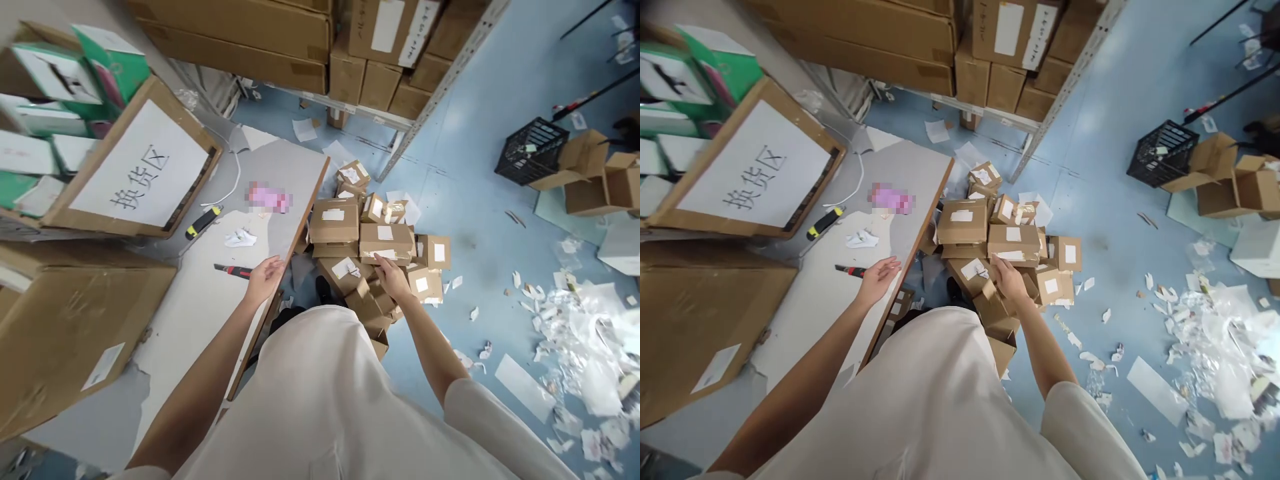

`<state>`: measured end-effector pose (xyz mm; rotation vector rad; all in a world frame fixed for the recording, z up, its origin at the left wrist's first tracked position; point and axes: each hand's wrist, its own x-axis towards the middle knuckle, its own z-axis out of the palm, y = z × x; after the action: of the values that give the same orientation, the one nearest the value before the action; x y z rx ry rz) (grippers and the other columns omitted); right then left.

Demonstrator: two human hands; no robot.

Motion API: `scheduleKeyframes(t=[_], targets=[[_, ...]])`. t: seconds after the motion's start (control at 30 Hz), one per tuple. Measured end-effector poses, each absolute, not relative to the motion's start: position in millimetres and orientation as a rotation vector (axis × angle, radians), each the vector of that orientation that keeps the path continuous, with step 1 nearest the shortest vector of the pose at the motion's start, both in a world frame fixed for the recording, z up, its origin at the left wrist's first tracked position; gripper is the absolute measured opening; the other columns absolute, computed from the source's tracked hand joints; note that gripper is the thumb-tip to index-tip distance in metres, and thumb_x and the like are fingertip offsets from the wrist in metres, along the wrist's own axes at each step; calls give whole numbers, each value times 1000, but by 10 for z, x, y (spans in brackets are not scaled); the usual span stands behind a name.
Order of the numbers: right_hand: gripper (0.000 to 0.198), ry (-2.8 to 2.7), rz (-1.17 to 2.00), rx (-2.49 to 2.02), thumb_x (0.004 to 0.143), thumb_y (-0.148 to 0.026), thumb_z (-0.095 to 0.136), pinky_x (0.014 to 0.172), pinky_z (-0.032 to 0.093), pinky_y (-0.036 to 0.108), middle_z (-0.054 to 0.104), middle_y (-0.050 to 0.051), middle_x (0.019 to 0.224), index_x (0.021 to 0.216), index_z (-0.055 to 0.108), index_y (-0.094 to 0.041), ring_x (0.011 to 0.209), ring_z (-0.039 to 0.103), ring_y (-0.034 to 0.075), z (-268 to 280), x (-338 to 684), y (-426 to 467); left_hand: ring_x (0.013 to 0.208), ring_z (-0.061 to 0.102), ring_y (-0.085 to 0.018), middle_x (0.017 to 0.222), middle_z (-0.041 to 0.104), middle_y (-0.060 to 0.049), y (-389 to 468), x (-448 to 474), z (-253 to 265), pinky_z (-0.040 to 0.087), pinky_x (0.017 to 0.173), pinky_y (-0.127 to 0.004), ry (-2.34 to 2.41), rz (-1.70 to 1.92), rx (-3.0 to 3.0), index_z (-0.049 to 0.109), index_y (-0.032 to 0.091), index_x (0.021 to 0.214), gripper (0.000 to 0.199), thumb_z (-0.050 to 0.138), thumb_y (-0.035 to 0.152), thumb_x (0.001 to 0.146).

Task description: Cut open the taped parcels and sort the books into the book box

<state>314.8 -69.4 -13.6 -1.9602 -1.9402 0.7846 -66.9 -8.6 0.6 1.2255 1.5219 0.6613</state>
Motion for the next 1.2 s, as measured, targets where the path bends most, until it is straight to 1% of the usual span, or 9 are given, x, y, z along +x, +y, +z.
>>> scheduleKeyframes(t=[0.13, 0.3, 0.4, 0.53, 0.77, 0.87, 1.03, 1.13, 1.2], targets=[[45, -2136, 846, -1714, 93, -24, 37, 84, 55, 41, 64, 12, 120, 137, 47, -21, 101, 65, 26, -159, 2700, -245, 98, 68, -25, 109, 70, -15, -452, -956, 141, 53, 90, -43, 1671, 695, 1215, 59, 15, 118, 57, 63, 54, 76], [43, -2457, 866, -1279, 94, -25, 36, 84, 55, 39, 67, 11, 115, 134, 51, -20, 103, 65, 26, -135, 1908, 290, 103, 66, -25, 122, 65, -14, -997, -1295, 459, 56, 77, -36, 1898, 605, 1277, 58, 18, 122, 46, 53, 45, 86], [42, -2630, 841, -982, 95, -27, 35, 83, 55, 40, 68, 10, 114, 132, 53, -21, 101, 66, 26, -32, 1285, 542, 104, 66, -25, 123, 64, -13, -1385, -1523, 624, 56, 67, -32, 2061, 692, 1189, 58, 18, 122, 43, 52, 42, 87], [42, -2794, 809, -487, 96, -27, 35, 84, 55, 39, 67, 10, 116, 133, 52, -21, 101, 66, 24, 188, 302, 615, 104, 66, -24, 120, 66, -13, -2065, -1784, 776, 55, 63, -30, 2257, 894, 988, 58, 17, 123, 43, 50, 40, 88], [41, -2993, 656, 343, 95, -27, 36, 75, 56, 38, 68, 8, 113, 133, 52, -23, 95, 67, 24, 576, -1549, -425, 104, 65, -22, 117, 67, -11, -3615, -2012, 832, 51, 92, -37, 2606, 1146, 588, 59, 17, 122, 40, 52, 36, 88], [43, -3055, 574, 627, 95, -29, 36, 71, 56, 38, 68, 8, 112, 134, 51, -23, 90, 67, 25, 628, -2089, -1000, 104, 64, -23, 117, 67, -11, -4285, -2015, 685, 50, 95, -38, 2744, 1182, 260, 60, 16, 120, 39, 54, 33, 86], [42, -3120, 624, 737, 93, -28, 39, 76, 55, 39, 68, 8, 112, 131, 53, -22, 90, 68, 25, 476, -2496, -1493, 107, 63, -25, 121, 65, -12, -5133, -1849, 433, 47, 98, -39, 2700, 1165, -234, 59, 15, 122, 41, 52, 33, 86], [40, -3127, 777, 874, 92, -25, 39, 86, 53, 42, 67, 10, 114, 127, 57, -19, 98, 66, 26, 362, -2618, -1950, 124, 52, -28, 134, 55, -15, -5530, -1694, 317, 37, 108, -41, 2723, 950, -586, 53, 14, 129, 49, 55, 35, 85], [41, -3099, 917, 1100, 91, -24, 41, 95, 49, 43, 64, 12, 119, 129, 55, -18, 108, 62, 26, 300, -2700, -2488, 139, 32, -33, 149, 37, -19, -5777, -1555, 220, 28, 113, -47, 2706, 750, -974, 41, 13, 139, 66, 61, 37, 81]])
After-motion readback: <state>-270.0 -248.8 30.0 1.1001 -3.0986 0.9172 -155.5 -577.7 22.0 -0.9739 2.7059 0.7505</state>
